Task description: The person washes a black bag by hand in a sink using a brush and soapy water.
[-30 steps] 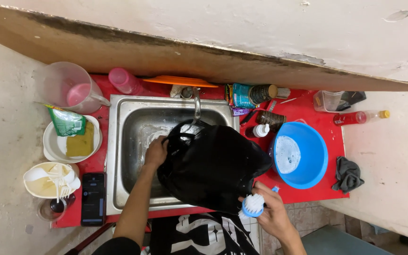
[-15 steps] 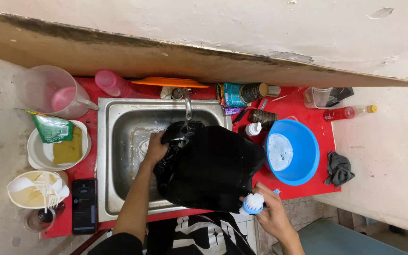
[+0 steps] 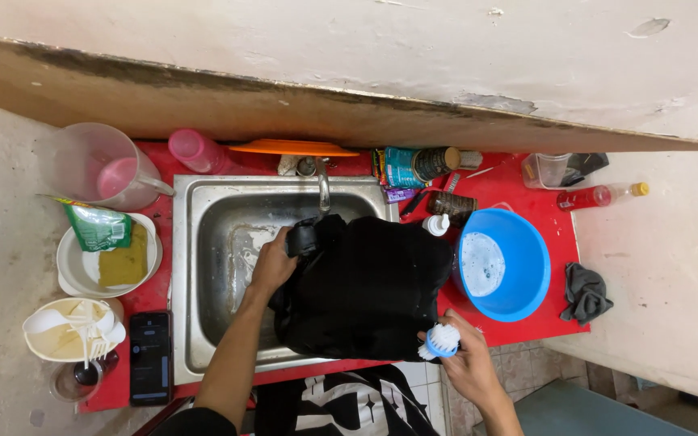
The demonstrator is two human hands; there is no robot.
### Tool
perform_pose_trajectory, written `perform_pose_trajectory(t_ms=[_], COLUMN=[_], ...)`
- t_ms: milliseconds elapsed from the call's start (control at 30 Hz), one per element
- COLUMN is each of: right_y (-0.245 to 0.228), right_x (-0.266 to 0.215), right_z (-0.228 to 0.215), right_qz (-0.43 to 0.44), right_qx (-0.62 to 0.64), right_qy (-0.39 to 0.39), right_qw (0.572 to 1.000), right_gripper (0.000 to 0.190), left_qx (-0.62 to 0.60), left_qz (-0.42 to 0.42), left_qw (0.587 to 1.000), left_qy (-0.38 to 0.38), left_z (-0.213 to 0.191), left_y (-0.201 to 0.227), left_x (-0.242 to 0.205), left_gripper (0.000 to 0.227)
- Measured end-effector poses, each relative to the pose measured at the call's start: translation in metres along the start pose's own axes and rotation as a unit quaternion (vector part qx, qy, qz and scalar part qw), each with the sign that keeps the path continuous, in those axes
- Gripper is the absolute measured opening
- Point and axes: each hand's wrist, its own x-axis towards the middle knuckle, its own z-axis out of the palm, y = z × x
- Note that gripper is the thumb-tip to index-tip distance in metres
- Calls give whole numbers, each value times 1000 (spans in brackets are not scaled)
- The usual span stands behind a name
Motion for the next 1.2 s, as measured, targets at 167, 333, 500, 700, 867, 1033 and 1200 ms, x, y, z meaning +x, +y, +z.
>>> perform_pose_trajectory(t_ms=[167, 333, 500, 700, 867, 1033, 1200], right_y=[-2, -1, -20, -37, -54, -78, -110], right_x=[1, 2, 14, 55, 87, 91, 99], right_z=[0, 5, 15, 50, 89, 110, 103], right_qz=[-11, -23, 6, -79, -118, -106, -20], right_qx=[9, 18, 10, -13, -15, -73, 46], right_qy=[5, 1, -66, -161, -129, -157, -198], right_qw=[1000, 1000, 998, 984, 984, 979, 979], right_gripper=[26, 19, 3, 4, 16, 16, 34], left_qx=[33, 18, 132, -134, -110, -33, 54], left_qz=[-36, 15, -44, 36, 57, 6, -19], left_qw=[999, 997, 982, 990, 988, 982, 981], left_qy=[9, 70, 131, -35, -90, -188, -183], left_z=[-11, -24, -14, -29, -57, -101, -101], left_y=[2, -2, -31, 108, 154, 197, 209], left_x=[0, -7, -14, -56, -50, -52, -55], left_gripper=[48, 54, 101, 52, 74, 98, 52])
